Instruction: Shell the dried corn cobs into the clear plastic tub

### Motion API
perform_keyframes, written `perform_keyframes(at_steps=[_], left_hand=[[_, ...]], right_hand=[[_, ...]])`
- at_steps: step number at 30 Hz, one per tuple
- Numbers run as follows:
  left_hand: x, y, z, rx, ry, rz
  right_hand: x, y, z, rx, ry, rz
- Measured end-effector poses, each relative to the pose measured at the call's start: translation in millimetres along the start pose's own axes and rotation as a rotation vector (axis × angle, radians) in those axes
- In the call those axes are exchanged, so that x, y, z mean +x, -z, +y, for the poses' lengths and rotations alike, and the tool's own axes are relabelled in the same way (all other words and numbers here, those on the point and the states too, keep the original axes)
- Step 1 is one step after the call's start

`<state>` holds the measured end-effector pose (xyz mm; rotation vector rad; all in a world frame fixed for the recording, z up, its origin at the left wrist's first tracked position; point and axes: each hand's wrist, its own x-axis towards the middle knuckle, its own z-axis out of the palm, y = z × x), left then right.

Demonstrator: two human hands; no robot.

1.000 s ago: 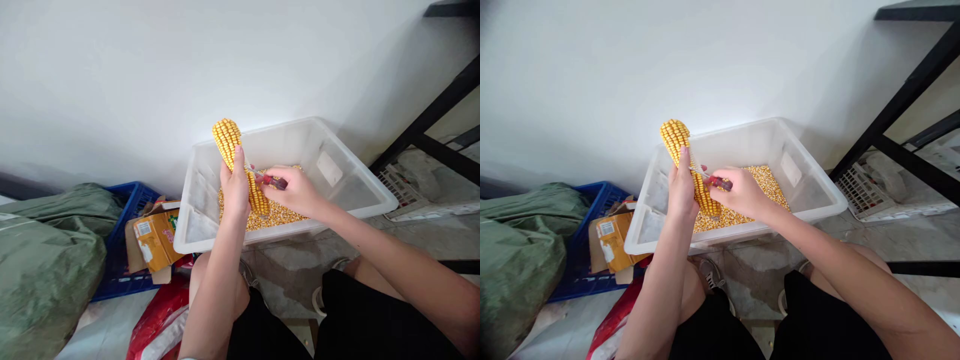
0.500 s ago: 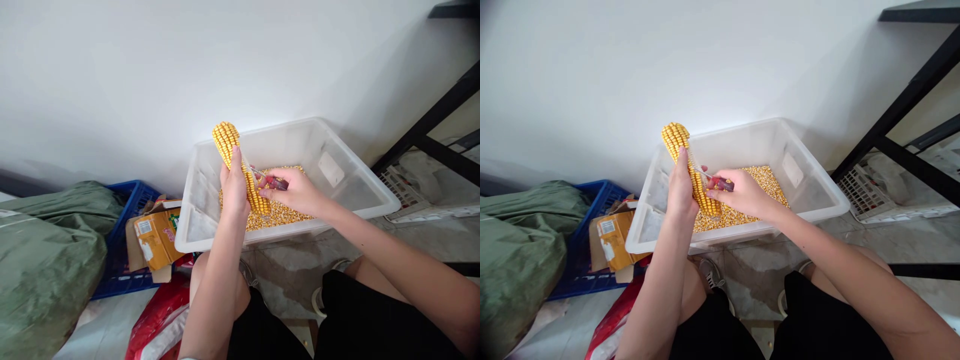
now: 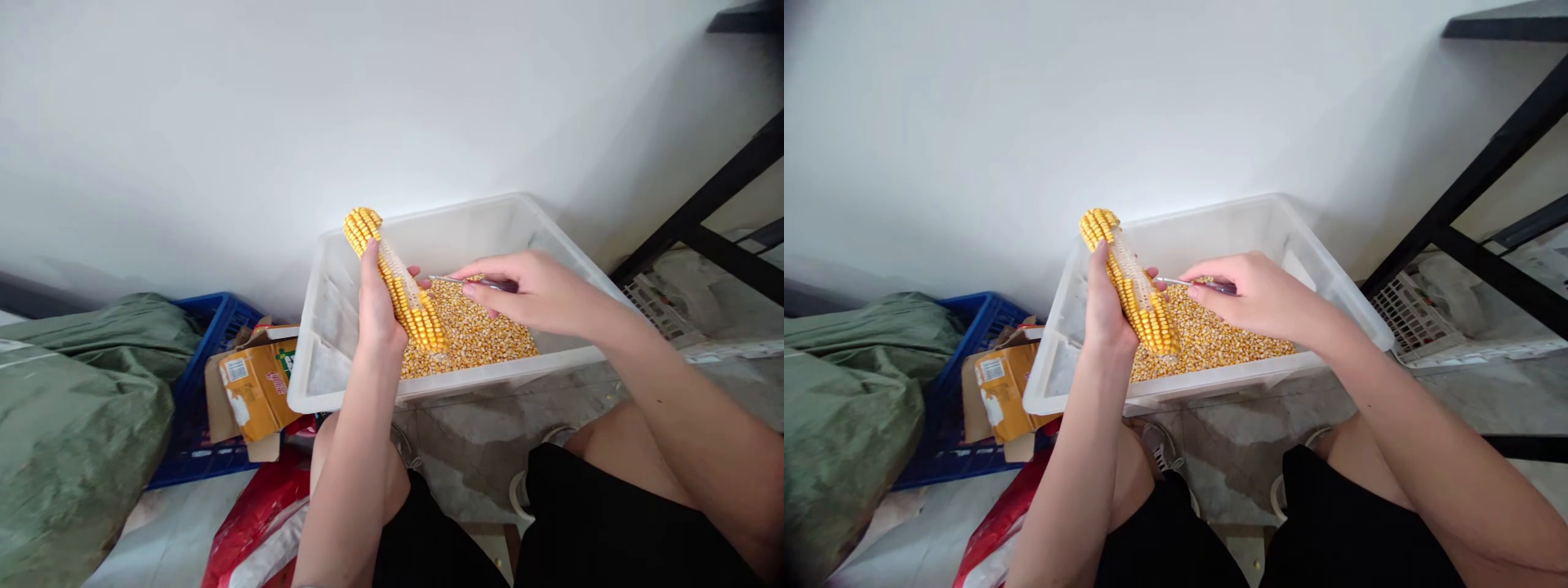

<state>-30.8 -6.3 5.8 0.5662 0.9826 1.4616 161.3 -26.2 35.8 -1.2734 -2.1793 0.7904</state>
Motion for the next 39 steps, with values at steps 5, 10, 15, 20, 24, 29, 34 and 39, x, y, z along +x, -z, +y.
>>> perform_keyframes(at_steps=[5, 10, 15, 20, 24, 29, 34, 39], left_hand=[[-0.7, 0.5, -1.0, 0.073, -0.06, -0.024], [-5.9, 0.5, 3.7, 0.133, -0.072, -0.149], [-8.5, -1.0, 3.5, 0.147, -0.092, -0.2], [-10.2, -4.9, 3.6, 0.125, -0.089, -0.163], [-11.4, -6.3, 5.6, 0.127, -0.093, -0.143], [-12.0, -6.4, 6.2, 0.131, -0.101, -0.139], [-18.8, -11.0, 8.2, 0.149, -0.128, -0.098], [-25.4, -16.8, 10.1, 0.192, -0.16, -0.088]], right_hand=[[-23.1, 16.9, -24.6, -0.168, 0.081, -0.058], [-27.9, 16.5, -33.0, -0.245, 0.143, -0.061], [-28.8, 18.1, -33.2, -0.243, 0.151, -0.013], [-30.1, 13.2, -30.2, -0.183, 0.105, -0.049], [-31.8, 11.4, -28.9, -0.134, 0.044, -0.043], [-31.0, 13.2, -26.9, -0.092, 0.017, -0.077], [-28.9, 9.0, -26.8, -0.06, 0.025, -0.105], [-29.3, 5.4, -30.8, -0.028, 0.019, -0.094]])
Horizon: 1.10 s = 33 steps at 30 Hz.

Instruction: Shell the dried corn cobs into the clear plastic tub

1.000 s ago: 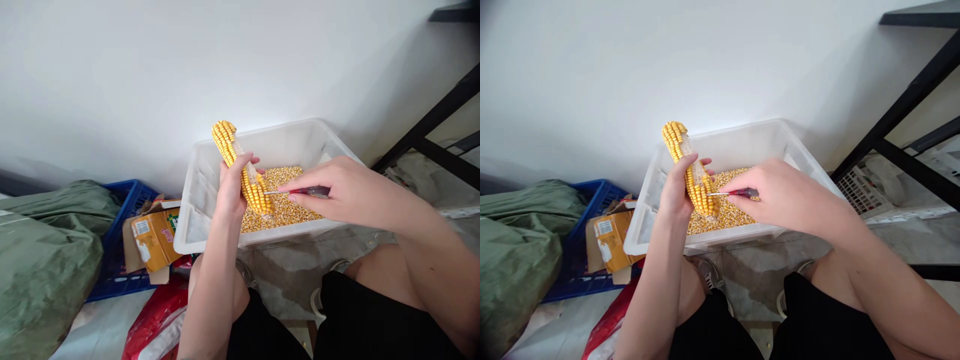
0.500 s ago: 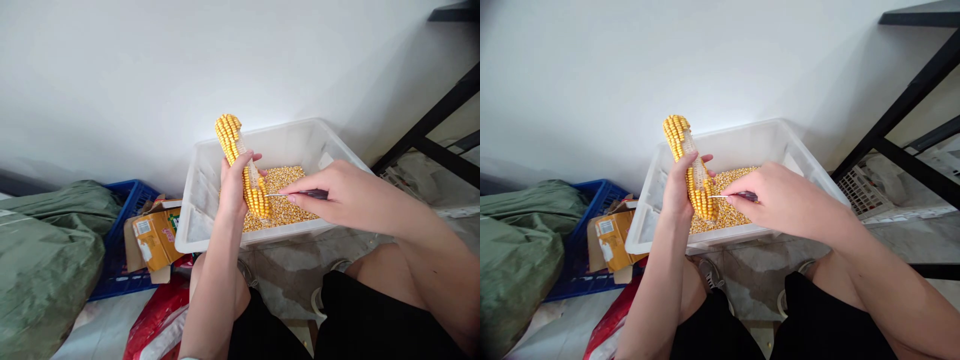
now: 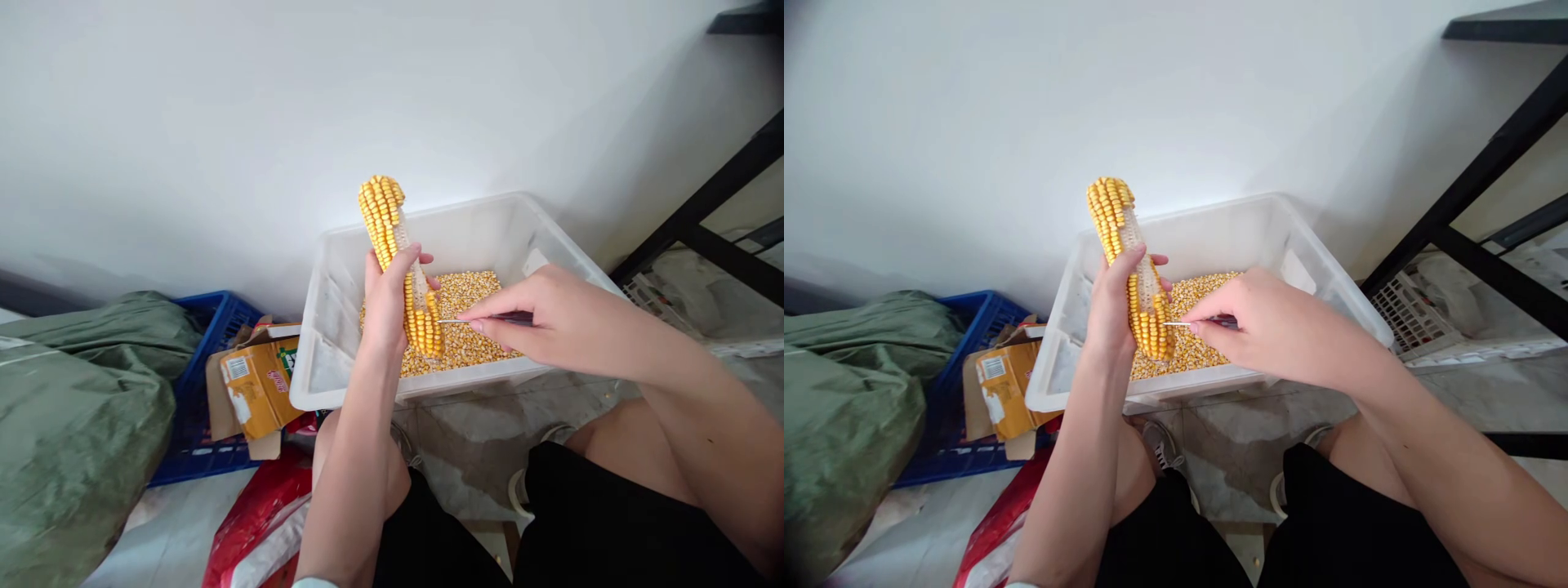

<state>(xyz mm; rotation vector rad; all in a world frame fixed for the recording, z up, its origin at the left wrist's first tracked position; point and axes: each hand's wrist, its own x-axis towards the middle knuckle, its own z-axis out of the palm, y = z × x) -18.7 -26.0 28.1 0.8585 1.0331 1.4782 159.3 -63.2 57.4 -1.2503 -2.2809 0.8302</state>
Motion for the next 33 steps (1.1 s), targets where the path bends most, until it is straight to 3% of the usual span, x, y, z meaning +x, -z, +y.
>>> perform_keyframes(at_steps=[17, 33], left_hand=[[1.4, -0.9, -1.0, 0.029, -0.015, 0.011], [22.4, 21.1, -16.1, 0.027, 0.009, 0.122]], right_hand=[[-0.8, -19.7, -14.5, -0.184, 0.001, 0.054], [-0.1, -47.6, -3.4, -0.044, -0.015, 0.183]])
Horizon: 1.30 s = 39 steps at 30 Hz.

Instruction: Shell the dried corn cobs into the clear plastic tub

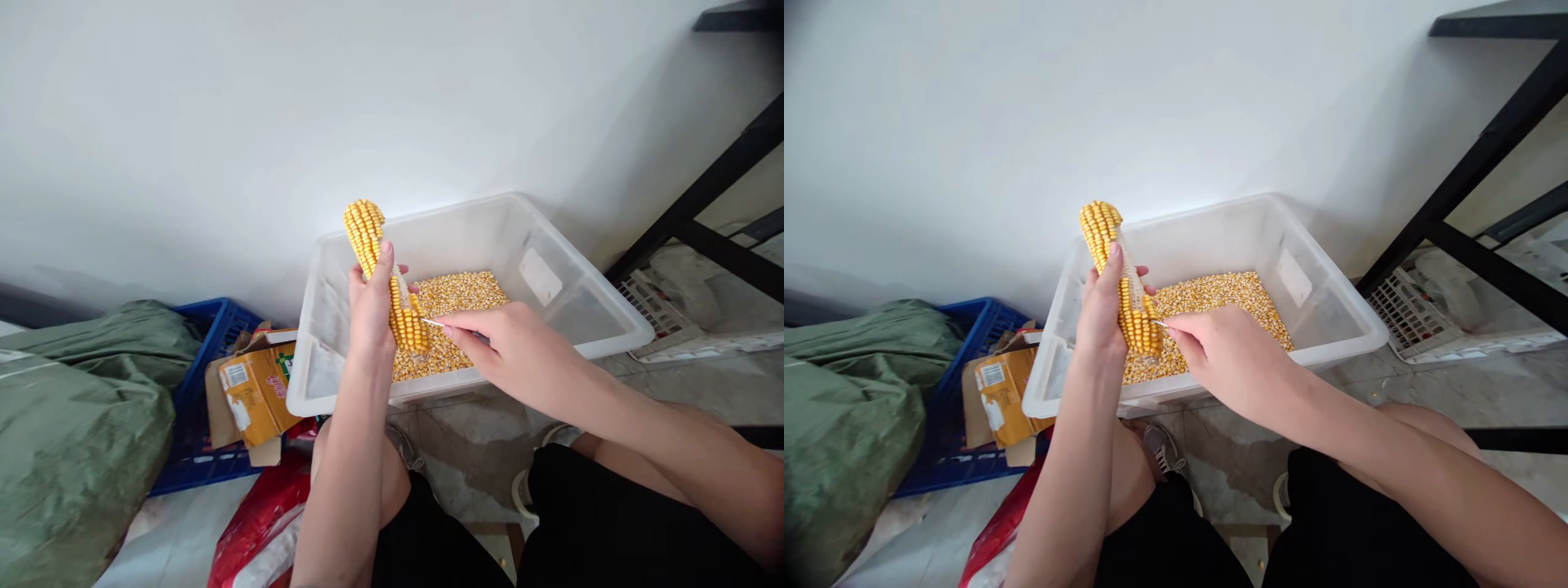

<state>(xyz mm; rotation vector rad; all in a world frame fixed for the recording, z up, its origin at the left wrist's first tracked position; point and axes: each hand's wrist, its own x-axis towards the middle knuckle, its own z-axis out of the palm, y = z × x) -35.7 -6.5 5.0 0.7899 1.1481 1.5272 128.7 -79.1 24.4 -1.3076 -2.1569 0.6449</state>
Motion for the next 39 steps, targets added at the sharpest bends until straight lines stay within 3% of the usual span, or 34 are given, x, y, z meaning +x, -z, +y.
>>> perform_keyframes(at_steps=[4, 8, 14, 16, 20, 23, 27, 35, 39], left_hand=[[6.6, 4.0, 0.0, -0.028, 0.022, 0.085], [6.5, 3.8, 2.0, 0.005, 0.026, 0.065], [-1.6, 1.0, 7.1, 0.086, 0.081, -0.165], [-0.9, 0.8, 7.5, 0.075, 0.094, -0.16], [3.1, -1.6, 5.6, -0.029, 0.084, -0.001], [4.1, -3.5, 4.0, -0.071, 0.08, 0.072], [4.2, -0.5, 4.1, -0.048, 0.069, 0.051], [2.8, 2.6, 4.9, 0.085, 0.133, -0.163], [3.1, -1.7, 3.2, -0.004, 0.091, -0.046]], right_hand=[[2.3, -7.7, 5.2, 0.06, 0.001, 0.048], [8.6, 3.6, 9.5, 0.035, -0.009, -0.046], [13.9, 22.3, 6.9, 0.055, 0.01, -0.211], [13.1, 15.0, 6.0, 0.072, 0.009, -0.177], [10.2, -11.3, 6.7, 0.094, 0.0, 0.004], [10.4, -23.8, 8.8, 0.12, 0.005, 0.054], [14.5, -19.9, 13.3, 0.12, 0.031, 0.015], [19.5, 8.7, 18.7, 0.124, 0.025, -0.163], [17.0, -4.4, 15.0, 0.138, -0.002, -0.044]])
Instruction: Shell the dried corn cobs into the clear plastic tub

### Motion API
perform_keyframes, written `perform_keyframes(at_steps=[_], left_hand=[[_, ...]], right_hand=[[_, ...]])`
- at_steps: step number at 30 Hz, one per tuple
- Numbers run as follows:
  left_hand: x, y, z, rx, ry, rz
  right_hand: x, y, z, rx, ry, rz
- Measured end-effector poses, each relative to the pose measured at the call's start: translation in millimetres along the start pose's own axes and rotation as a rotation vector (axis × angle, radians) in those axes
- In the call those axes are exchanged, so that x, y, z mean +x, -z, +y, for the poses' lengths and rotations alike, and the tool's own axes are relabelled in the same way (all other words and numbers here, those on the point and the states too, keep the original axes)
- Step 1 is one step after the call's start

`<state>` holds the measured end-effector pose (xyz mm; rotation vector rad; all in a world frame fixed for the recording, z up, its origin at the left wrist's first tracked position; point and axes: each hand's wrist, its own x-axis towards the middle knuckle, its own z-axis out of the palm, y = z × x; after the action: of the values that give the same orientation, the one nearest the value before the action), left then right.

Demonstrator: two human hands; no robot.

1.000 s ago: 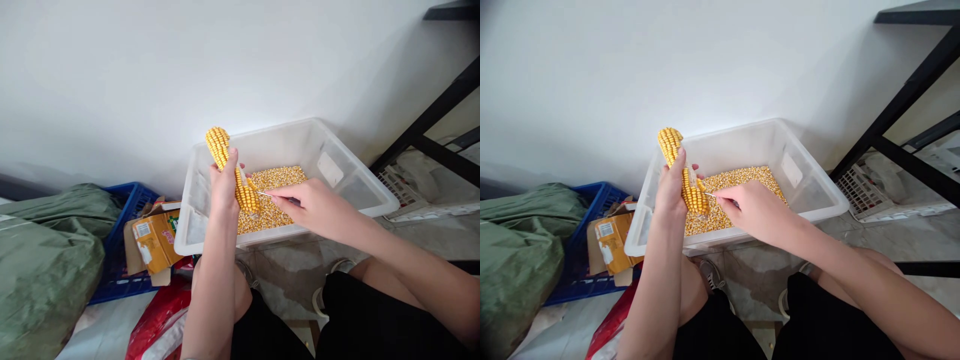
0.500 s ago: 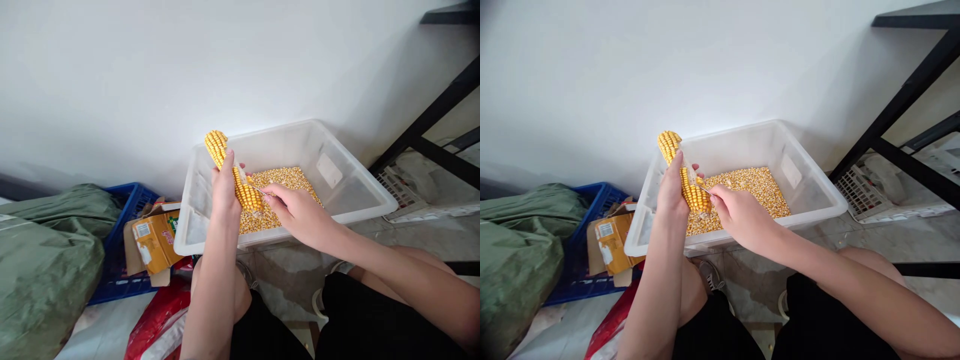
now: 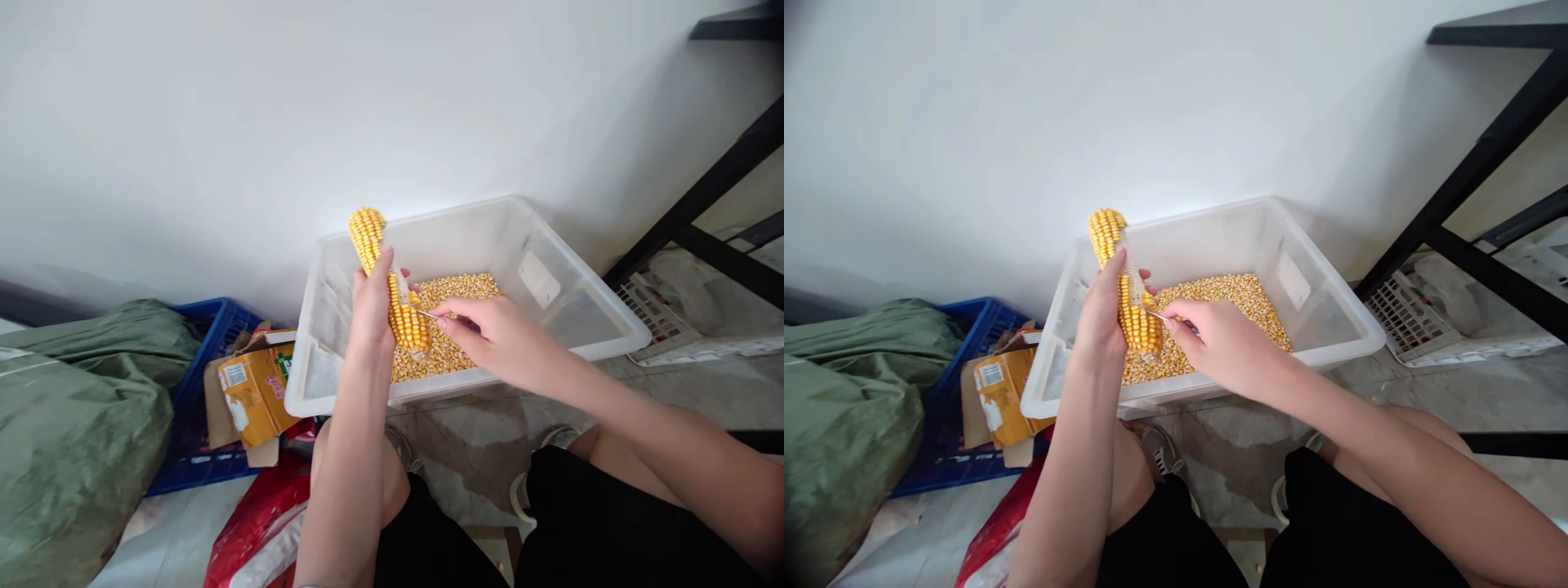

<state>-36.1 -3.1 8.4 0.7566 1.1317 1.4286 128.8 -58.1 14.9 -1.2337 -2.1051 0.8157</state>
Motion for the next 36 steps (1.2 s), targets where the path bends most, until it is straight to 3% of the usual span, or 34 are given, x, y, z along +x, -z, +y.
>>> perform_keyframes(at_steps=[4, 16, 22, 27, 31, 36], left_hand=[[1.1, -1.5, -1.9, -0.071, -0.039, 0.096], [1.6, -1.1, -4.0, -0.135, -0.011, 0.256], [6.5, 3.0, -5.1, -0.119, -0.053, 0.329], [1.5, 3.3, -5.3, -0.058, -0.075, 0.192], [-9.3, -9.2, -7.2, -0.046, -0.044, 0.019], [-13.0, -17.7, -6.9, -0.066, 0.018, -0.039]], right_hand=[[-0.9, -17.9, -1.4, 0.027, 0.001, 0.084], [1.7, -38.4, 0.0, 0.134, -0.024, 0.206], [7.3, -45.5, 10.1, 0.372, -0.19, 0.191], [19.3, -35.4, 23.4, 0.56, -0.254, 0.244], [28.7, -28.5, 28.5, 0.624, -0.148, 0.244], [30.4, -25.4, 32.5, 0.477, 0.0, 0.173]])
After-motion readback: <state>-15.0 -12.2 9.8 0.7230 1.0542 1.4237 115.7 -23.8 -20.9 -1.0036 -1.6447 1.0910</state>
